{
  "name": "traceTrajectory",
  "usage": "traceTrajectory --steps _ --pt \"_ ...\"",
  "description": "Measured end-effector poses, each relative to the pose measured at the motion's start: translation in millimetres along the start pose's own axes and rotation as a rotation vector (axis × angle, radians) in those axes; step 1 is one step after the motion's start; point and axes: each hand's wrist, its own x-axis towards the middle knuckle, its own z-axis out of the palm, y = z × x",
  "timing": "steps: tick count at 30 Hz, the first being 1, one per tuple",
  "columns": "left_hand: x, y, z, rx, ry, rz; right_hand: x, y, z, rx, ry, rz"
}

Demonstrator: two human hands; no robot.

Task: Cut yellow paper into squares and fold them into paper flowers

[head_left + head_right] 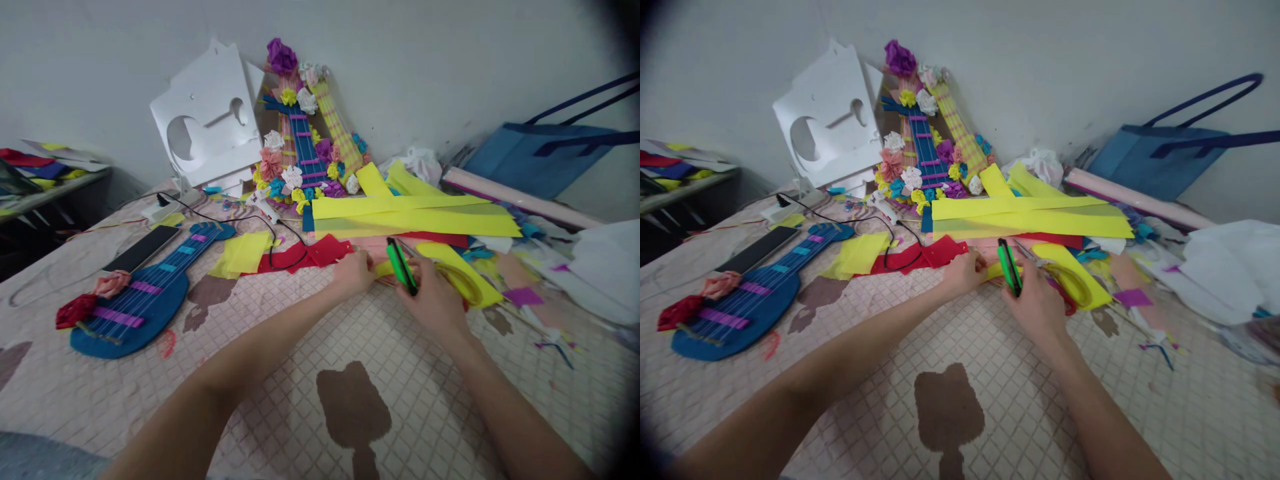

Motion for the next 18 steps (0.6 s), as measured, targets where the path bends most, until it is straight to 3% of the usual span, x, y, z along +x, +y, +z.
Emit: traceTrajectory --steps 5,7,10,14,18 --pt "-2.1 1.6 -1.6 0.022 0.009 0.034 -7.0 -9.7 12.2 -0.201 -0.151 -0.074" --pt "-6.0 0.0 -4.9 0.033 0.039 0.062 -8.2 -6.8 10.8 -0.187 -0.115 -0.074" --pt "-19.2 -9.1 -14.9 0.049 0.099 0.117 -8.8 -4.5 5.5 -0.032 0.040 -0.093" --pt "-52.5 -38.9 -34.4 0.074 0.162 0.268 -15.2 -17.5 3.8 0.286 0.129 -0.269" --pt "-87.9 -85.4 -60.8 0.153 0.216 0.318 -31.5 -40.4 13.1 0.495 -0.062 -0.472"
